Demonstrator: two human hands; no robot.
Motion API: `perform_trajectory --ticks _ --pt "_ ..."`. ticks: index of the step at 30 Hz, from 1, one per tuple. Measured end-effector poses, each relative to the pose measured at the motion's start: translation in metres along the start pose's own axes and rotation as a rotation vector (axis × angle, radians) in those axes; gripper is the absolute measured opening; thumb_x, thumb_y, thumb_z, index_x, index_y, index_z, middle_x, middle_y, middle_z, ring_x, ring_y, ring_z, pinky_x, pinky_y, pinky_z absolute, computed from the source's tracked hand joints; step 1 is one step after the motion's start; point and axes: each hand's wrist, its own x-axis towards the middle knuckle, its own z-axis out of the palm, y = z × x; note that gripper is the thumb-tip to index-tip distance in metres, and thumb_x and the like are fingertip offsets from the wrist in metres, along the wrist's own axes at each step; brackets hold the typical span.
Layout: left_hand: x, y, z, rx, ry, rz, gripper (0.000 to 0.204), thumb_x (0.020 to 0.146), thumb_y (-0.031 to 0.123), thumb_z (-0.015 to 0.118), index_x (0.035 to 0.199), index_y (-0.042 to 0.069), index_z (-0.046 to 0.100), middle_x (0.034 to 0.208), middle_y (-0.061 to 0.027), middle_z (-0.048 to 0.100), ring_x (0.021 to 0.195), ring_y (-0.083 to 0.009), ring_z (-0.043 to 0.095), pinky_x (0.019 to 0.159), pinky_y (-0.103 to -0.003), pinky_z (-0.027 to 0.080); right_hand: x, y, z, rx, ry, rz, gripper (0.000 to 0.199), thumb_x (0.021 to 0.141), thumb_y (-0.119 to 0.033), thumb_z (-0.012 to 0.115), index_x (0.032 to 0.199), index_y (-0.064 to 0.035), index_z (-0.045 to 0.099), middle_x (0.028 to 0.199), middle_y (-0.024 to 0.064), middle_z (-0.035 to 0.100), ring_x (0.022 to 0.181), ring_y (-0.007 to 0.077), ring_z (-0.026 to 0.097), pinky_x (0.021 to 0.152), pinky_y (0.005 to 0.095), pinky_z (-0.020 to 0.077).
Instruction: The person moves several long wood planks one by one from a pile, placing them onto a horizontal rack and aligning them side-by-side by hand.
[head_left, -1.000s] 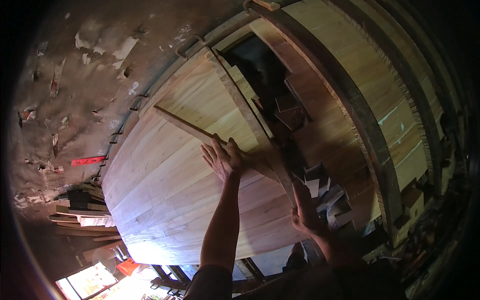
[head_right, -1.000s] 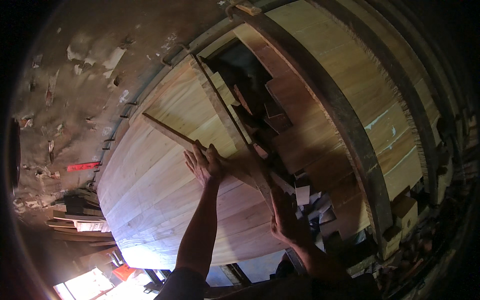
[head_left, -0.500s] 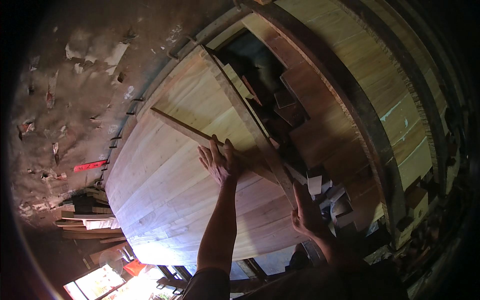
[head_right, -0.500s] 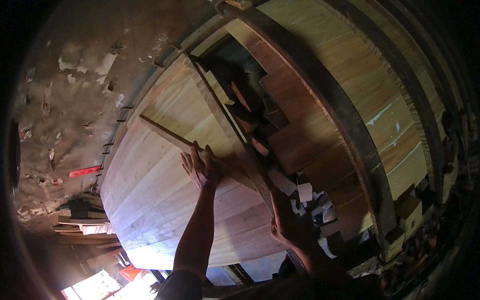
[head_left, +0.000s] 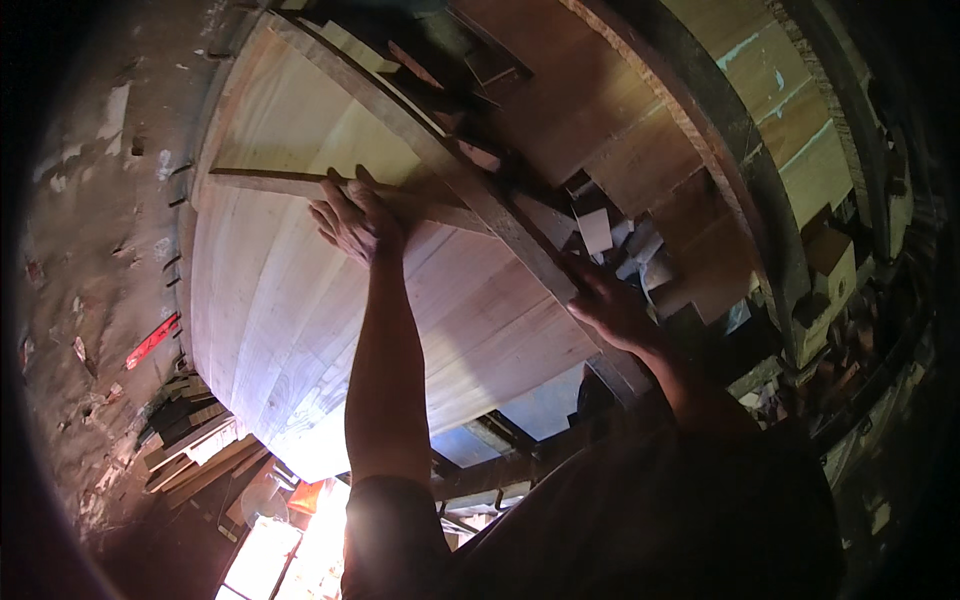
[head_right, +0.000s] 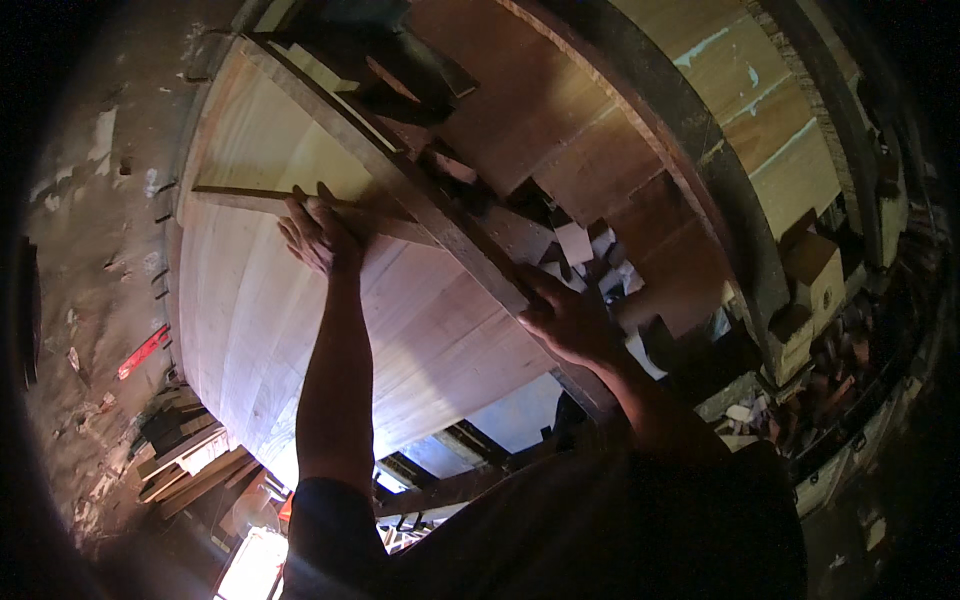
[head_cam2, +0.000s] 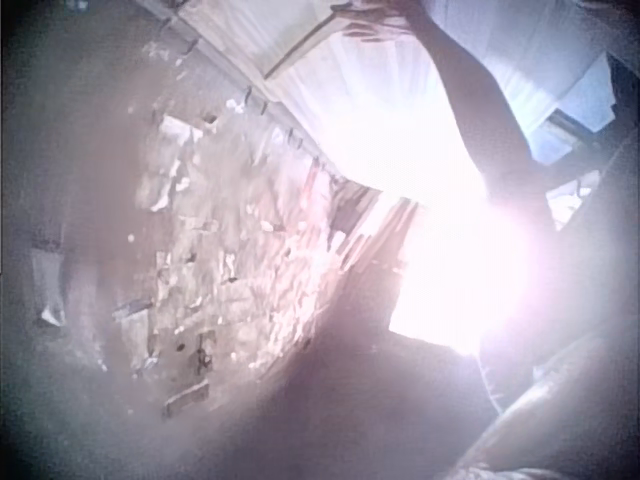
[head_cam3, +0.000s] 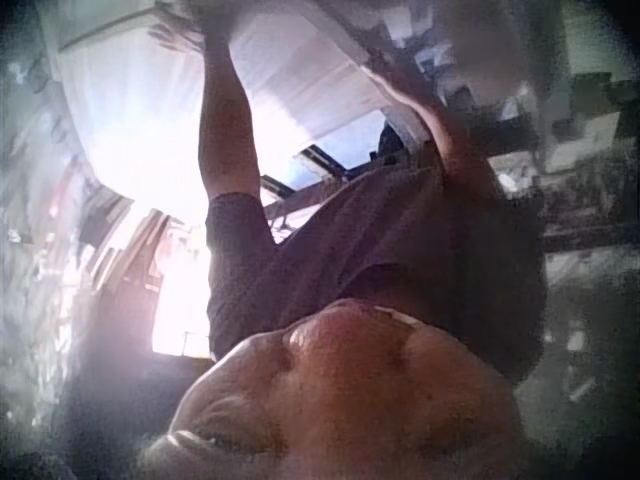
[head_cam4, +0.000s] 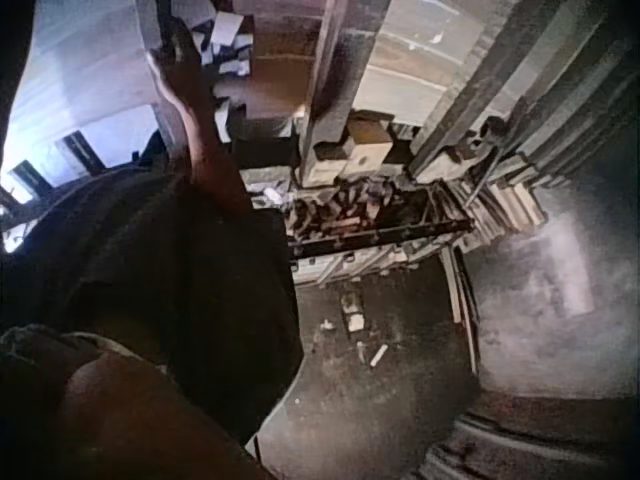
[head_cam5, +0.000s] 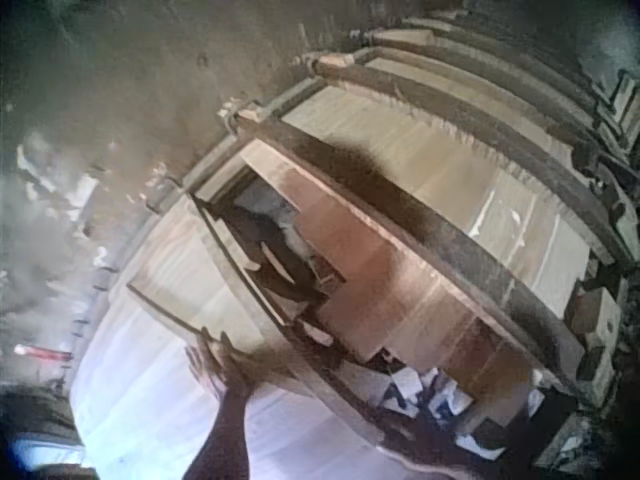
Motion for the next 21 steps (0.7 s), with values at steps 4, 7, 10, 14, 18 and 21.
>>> perform_trajectory --ticks 4,7,10,14,18,21 --pt "0.001 -0.006 0.003 0.038 0.004 -0.014 0.058 0.102 0.050 0.035 0.147 0.015 0.045 0.152 -0.0160 0.044 0.141 -0.0479 0.032 0.114 -0.060 0.021 -0.050 0.020 -0.003 -0.108 0.054 0.018 0.048 0.094 -0.018 0.059 0.141 -0.0089 0.051 0.120 0.0191 0.060 0.111 0.0353 0.057 0.099 0.0458 0.0465" --pt "0.001 -0.014 0.006 0.073 -0.024 0.037 0.067 0.100 0.055 0.041 0.148 0.009 0.043 0.152 -0.0265 0.038 0.145 -0.0461 0.027 0.116 -0.058 0.019 -0.098 0.032 0.012 0.153 0.048 0.318 0.081 0.084 -0.018 0.072 0.153 -0.0076 0.032 0.137 0.0208 0.054 0.122 0.0338 0.054 0.102 0.0434 0.0449" --pt "0.002 0.008 0.001 0.099 0.014 -0.056 0.064 0.099 0.052 0.046 0.147 0.010 0.045 0.154 -0.0203 0.040 0.145 -0.0465 0.027 0.119 -0.054 0.018 -0.122 0.053 0.021 -0.511 0.135 -0.009 0.100 0.077 -0.018 0.080 0.155 -0.0008 0.019 0.123 0.0312 0.057 0.108 0.0473 0.059 0.091 0.0487 0.0502" --pt "-0.003 -0.006 -0.008 -0.031 0.135 0.035 0.058 0.095 0.045 0.052 0.138 0.006 0.054 0.142 -0.0208 0.050 0.138 -0.0471 0.035 0.115 -0.055 0.025 -0.151 0.116 0.041 -0.701 0.205 -0.125 0.084 0.079 -0.012 0.072 0.148 0.0053 0.028 0.120 0.0325 0.056 0.104 0.0490 0.058 0.090 0.0528 0.0483" --pt "0.000 0.002 -0.013 -0.067 0.234 0.109 0.054 0.090 0.041 0.057 0.130 0.005 0.058 0.128 -0.0218 0.055 0.126 -0.0470 0.043 0.109 -0.054 0.031 -0.151 0.075 0.041 -0.678 0.151 0.007 0.084 0.079 -0.012 0.072 0.148 0.0053 0.028 0.123 0.0329 0.055 0.111 0.0496 0.055 0.096 0.0513 0.0467" --pt "-0.002 -0.010 -0.010 -0.156 0.112 0.027 0.066 0.087 0.041 0.062 0.140 0.004 0.049 0.148 -0.0323 0.040 0.140 -0.0503 0.031 0.118 -0.057 0.020 -0.160 0.102 0.039 -0.630 0.186 -0.114 0.085 0.078 -0.012 0.073 0.148 0.0051 0.028 0.126 0.0331 0.053 0.117 0.0496 0.053 0.100 0.0500 0.0449"
